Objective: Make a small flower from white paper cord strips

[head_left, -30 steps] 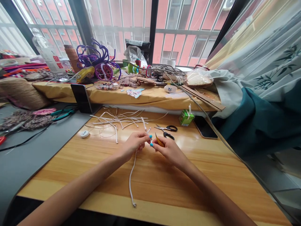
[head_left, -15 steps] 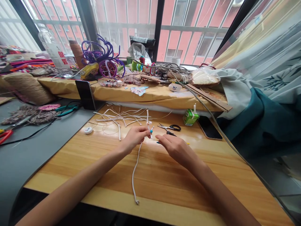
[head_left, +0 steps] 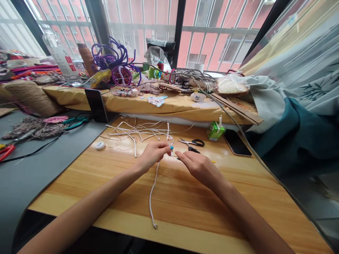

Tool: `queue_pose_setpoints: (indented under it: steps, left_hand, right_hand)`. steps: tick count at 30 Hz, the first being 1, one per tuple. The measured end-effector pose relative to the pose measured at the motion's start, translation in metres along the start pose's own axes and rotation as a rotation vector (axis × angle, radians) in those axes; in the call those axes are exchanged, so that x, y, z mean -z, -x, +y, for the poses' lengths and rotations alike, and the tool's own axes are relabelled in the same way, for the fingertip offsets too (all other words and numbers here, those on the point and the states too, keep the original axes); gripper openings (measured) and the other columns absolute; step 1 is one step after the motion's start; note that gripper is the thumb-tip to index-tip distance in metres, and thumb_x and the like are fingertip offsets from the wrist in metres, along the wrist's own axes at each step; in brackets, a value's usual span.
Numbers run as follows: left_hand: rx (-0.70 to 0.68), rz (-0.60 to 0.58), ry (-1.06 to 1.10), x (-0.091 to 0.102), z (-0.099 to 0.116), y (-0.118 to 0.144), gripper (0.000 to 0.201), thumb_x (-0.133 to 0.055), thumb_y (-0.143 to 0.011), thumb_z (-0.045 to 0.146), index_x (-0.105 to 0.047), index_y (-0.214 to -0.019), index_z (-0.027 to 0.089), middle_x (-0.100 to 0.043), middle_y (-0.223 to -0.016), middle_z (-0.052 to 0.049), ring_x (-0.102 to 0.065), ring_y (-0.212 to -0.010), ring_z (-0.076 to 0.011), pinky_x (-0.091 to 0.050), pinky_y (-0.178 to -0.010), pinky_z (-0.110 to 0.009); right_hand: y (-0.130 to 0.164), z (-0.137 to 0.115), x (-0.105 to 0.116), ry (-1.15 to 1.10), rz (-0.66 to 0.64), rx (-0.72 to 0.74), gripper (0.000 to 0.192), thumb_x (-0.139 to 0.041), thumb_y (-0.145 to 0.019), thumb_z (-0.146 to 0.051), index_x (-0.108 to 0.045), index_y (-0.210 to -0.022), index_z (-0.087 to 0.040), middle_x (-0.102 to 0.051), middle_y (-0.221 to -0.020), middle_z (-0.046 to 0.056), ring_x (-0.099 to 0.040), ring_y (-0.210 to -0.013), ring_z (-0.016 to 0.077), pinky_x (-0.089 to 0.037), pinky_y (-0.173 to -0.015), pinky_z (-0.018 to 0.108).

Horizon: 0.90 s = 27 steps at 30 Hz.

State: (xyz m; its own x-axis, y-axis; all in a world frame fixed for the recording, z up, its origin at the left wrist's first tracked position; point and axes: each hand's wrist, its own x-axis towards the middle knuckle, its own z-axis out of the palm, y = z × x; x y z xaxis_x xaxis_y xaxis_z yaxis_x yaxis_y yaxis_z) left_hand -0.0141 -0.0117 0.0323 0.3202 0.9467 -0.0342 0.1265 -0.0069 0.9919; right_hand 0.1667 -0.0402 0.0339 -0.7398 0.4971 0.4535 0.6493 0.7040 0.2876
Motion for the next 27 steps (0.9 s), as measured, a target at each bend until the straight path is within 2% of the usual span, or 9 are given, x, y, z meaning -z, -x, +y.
queue_pose_setpoints:
  steps: [7,13,16,19,22,27]
  left_hand:
    - [-0.002,-0.018,0.007,-0.0016,-0.0005,-0.0003,0.029,-0.055,-0.070,0.039,-0.053,-0.058,0.013,-0.030,-0.037,0.008,-0.025,-0.035,-0.0028,-0.017,-0.036,-0.017]
    - [0.147,-0.170,0.079,-0.0028,0.0056,0.0012,0.028,-0.057,-0.069,0.041,-0.056,-0.065,0.012,-0.038,-0.043,0.006,-0.031,-0.038,-0.0038,-0.021,-0.036,-0.017]
    - [0.200,-0.192,0.092,-0.0014,0.0049,0.0017,0.028,-0.056,-0.069,0.039,-0.055,-0.062,0.012,-0.048,-0.052,0.003,-0.031,-0.039,-0.0029,-0.021,-0.037,-0.017]
    - [0.179,-0.175,0.075,-0.0008,0.0028,0.0015,0.025,-0.056,-0.068,0.036,-0.054,-0.061,0.012,-0.054,-0.059,0.001,-0.034,-0.042,-0.0036,-0.023,-0.038,-0.017]
    - [0.135,-0.156,0.016,-0.0020,0.0021,0.0004,0.024,-0.056,-0.067,0.034,-0.053,-0.058,0.013,-0.054,-0.057,0.001,-0.035,-0.045,-0.0049,-0.025,-0.041,-0.018]
    - [0.015,-0.147,-0.056,-0.0038,-0.0001,-0.0028,0.020,-0.055,-0.067,0.030,-0.055,-0.057,0.013,-0.056,-0.056,0.001,-0.045,-0.054,-0.0077,-0.035,-0.055,-0.020]
  right_hand:
    - [-0.0006,-0.0024,0.0015,0.006,0.019,-0.016,0.026,-0.030,-0.086,-0.010,-0.056,-0.087,-0.013,-0.054,-0.060,0.001,-0.047,-0.054,0.0111,-0.029,-0.049,0.023]
    - [0.0008,-0.0033,0.0023,0.006,0.061,-0.035,0.023,-0.034,-0.086,-0.010,-0.055,-0.091,-0.012,-0.059,-0.071,0.002,-0.049,-0.060,0.0101,-0.030,-0.053,0.023]
    - [0.0003,-0.0036,0.0028,0.034,0.053,-0.059,0.024,-0.033,-0.085,-0.010,-0.056,-0.087,-0.014,-0.057,-0.071,0.001,-0.045,-0.058,0.0099,-0.027,-0.051,0.024]
    - [-0.0011,-0.0034,0.0032,0.045,0.054,-0.062,0.026,-0.032,-0.085,-0.010,-0.057,-0.082,-0.016,-0.055,-0.071,0.002,-0.043,-0.060,0.0108,-0.026,-0.054,0.025]
    - [-0.0021,-0.0032,0.0028,0.003,0.025,-0.047,0.024,-0.035,-0.084,-0.011,-0.058,-0.079,-0.016,-0.054,-0.068,0.002,-0.043,-0.063,0.0122,-0.026,-0.057,0.025]
    - [-0.0029,-0.0058,0.0020,-0.157,-0.111,-0.145,0.021,-0.039,-0.082,-0.012,-0.059,-0.077,-0.017,-0.055,-0.069,0.001,-0.044,-0.063,0.0113,-0.025,-0.056,0.024]
